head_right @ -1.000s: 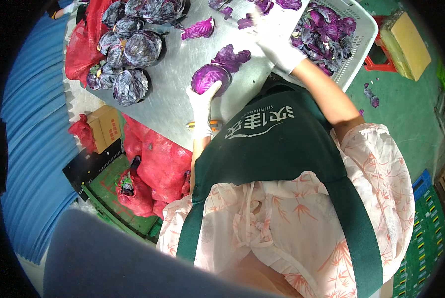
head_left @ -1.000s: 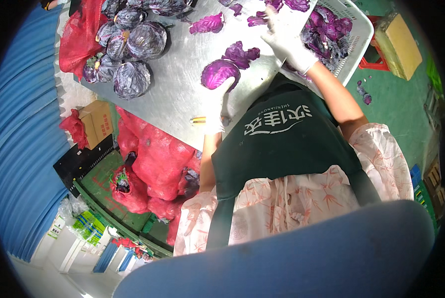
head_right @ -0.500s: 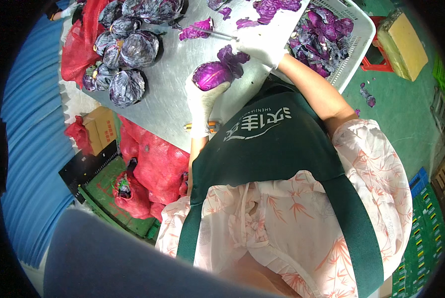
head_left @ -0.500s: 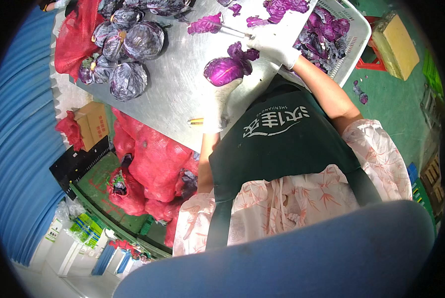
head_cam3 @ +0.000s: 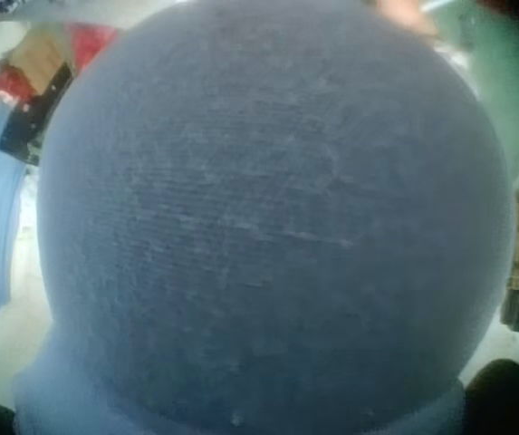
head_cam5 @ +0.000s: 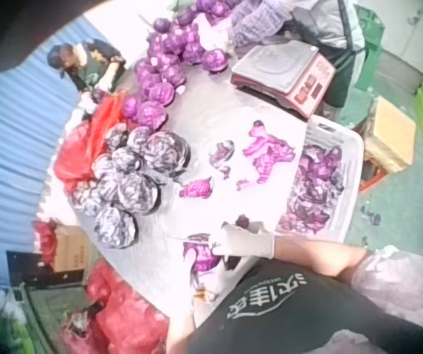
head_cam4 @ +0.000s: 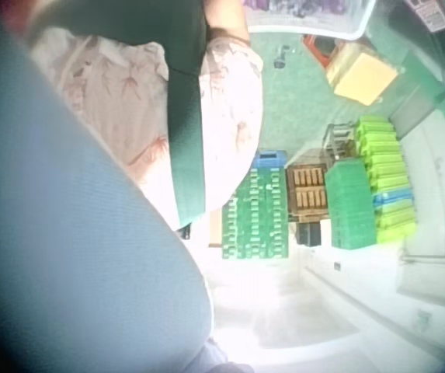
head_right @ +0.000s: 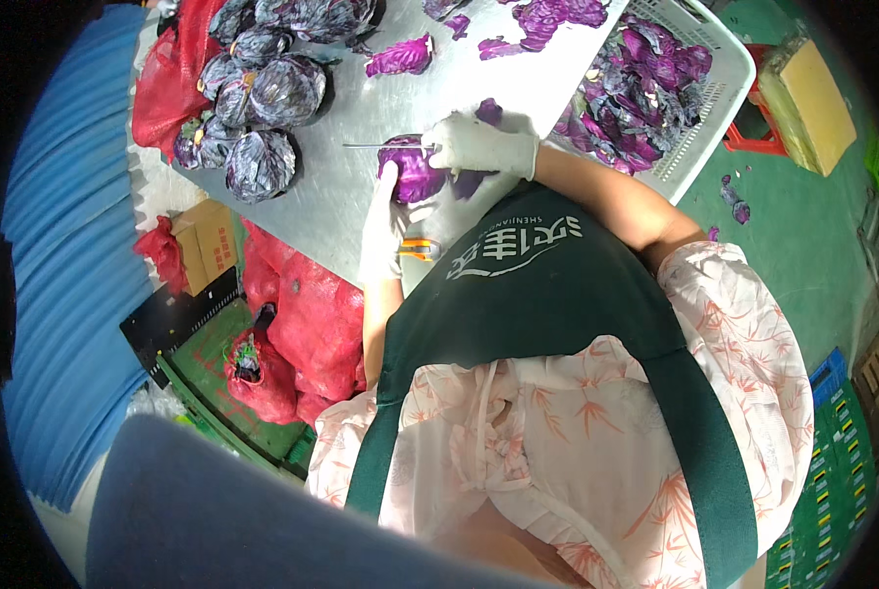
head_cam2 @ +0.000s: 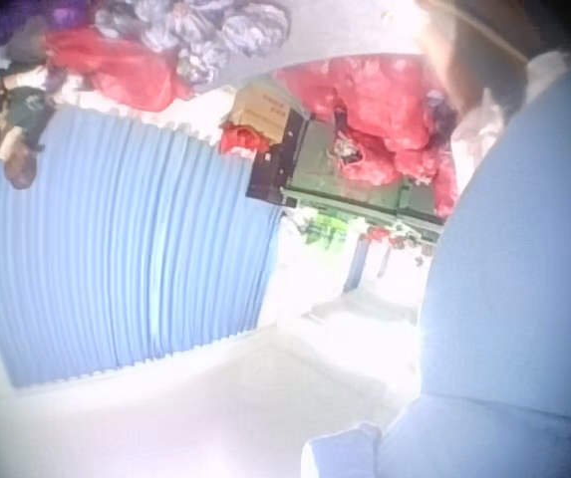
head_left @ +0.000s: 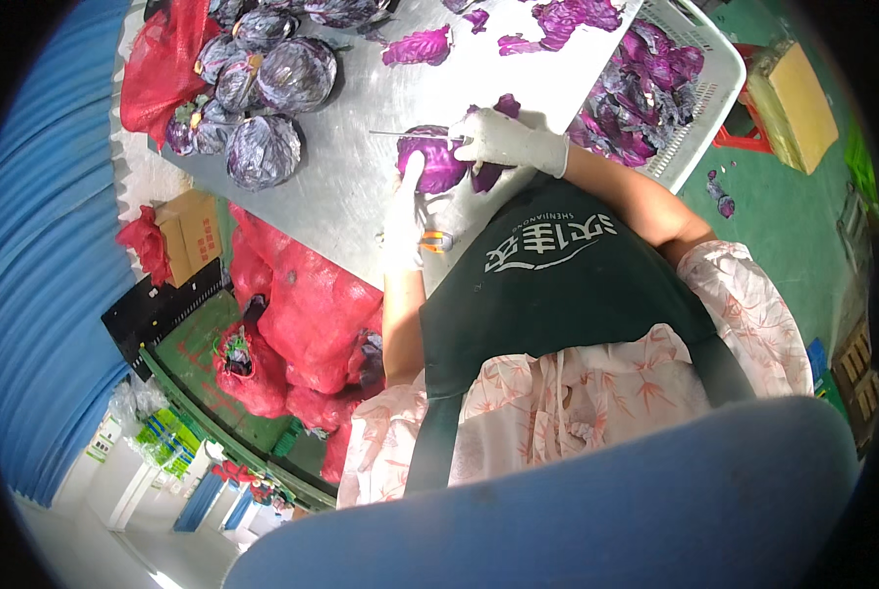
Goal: The person trims outer leaves from purple cabbages using a knife and sorts the cabbages from large mesh bags onto a metal work table.
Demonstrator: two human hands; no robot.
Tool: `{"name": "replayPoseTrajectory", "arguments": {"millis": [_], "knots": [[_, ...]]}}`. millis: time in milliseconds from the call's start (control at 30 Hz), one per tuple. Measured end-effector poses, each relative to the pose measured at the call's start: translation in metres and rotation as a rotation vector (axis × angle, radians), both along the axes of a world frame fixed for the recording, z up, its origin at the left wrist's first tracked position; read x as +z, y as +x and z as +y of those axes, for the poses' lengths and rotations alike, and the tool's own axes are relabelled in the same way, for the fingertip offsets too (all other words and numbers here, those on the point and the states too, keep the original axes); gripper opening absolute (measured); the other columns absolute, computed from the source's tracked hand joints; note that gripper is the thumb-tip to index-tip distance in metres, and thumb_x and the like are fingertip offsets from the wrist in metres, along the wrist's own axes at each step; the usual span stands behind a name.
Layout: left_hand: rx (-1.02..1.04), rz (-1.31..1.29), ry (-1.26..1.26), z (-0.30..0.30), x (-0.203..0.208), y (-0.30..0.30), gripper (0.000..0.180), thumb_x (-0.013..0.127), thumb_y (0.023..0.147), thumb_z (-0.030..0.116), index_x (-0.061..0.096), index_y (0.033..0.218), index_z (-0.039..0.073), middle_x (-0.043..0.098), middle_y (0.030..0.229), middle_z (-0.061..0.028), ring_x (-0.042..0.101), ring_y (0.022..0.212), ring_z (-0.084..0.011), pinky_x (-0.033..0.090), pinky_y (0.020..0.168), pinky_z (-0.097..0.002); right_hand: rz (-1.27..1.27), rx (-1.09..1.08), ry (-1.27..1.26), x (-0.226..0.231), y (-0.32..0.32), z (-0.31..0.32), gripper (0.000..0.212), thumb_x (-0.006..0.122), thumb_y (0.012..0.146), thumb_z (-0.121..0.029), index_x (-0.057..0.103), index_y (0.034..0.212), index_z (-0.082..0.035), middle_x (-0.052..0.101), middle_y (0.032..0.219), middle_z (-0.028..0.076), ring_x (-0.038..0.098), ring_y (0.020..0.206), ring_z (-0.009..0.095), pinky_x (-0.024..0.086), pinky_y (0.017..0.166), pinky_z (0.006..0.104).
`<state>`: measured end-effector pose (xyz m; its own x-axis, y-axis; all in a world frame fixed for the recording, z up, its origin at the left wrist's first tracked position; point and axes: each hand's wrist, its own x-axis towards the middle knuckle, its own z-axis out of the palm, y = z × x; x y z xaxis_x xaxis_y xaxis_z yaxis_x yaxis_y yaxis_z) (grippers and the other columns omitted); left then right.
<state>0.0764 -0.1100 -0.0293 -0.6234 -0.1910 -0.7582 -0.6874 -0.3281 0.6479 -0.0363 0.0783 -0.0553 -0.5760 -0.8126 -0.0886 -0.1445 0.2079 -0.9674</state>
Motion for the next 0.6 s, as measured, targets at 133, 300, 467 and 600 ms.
{"name": "replayPoseTrajectory", "arguments": {"millis": [133,300,467,600], "knots": [[0.254,0.109,0.204,0.002,-0.023,0.000,0.070,0.072,0.080,0.042,0.041,0.131,0.004,0.052,0.124,-0.0187,0.061,0.103,-0.0326,0.060,0.072,-0.0462,0.183,-0.122,-0.309,-0.080,-0.019,0.022,0.023,0.064,0.080,-0.012,0.065,0.099,0.000,0.062,0.088,0.013,0.062,0.069,0.020,0.051,0.068,0.0315],[0.383,0.149,0.518,0.002,-0.010,-0.004,0.075,0.071,0.080,0.045,0.038,0.133,0.004,0.047,0.130,-0.0199,0.054,0.113,-0.0377,0.054,0.085,-0.0541,0.373,-0.521,0.251,-0.025,-0.058,0.077,0.042,0.064,0.083,-0.014,0.054,0.122,0.000,0.062,0.100,0.013,0.062,0.081,0.017,0.051,0.075,0.0307],[0.518,0.217,0.801,0.027,-0.010,-0.041,0.075,0.064,0.083,0.052,0.036,0.136,0.006,0.043,0.134,-0.0202,0.048,0.120,-0.0396,0.049,0.093,-0.0583,0.332,-0.326,0.091,0.034,-0.002,0.036,0.041,0.064,0.083,-0.022,0.053,0.120,-0.009,0.062,0.100,0.015,0.062,0.090,0.023,0.049,0.079,0.0334],[0.384,0.210,0.740,0.044,0.011,-0.059,0.074,0.060,0.084,0.054,0.036,0.137,0.008,0.042,0.135,-0.0206,0.047,0.122,-0.0403,0.047,0.093,-0.0599,0.225,-0.423,0.216,0.056,-0.018,0.045,0.026,0.059,0.083,-0.022,0.066,0.101,-0.005,0.064,0.098,0.014,0.064,0.088,0.022,0.050,0.078,0.0327]]}}
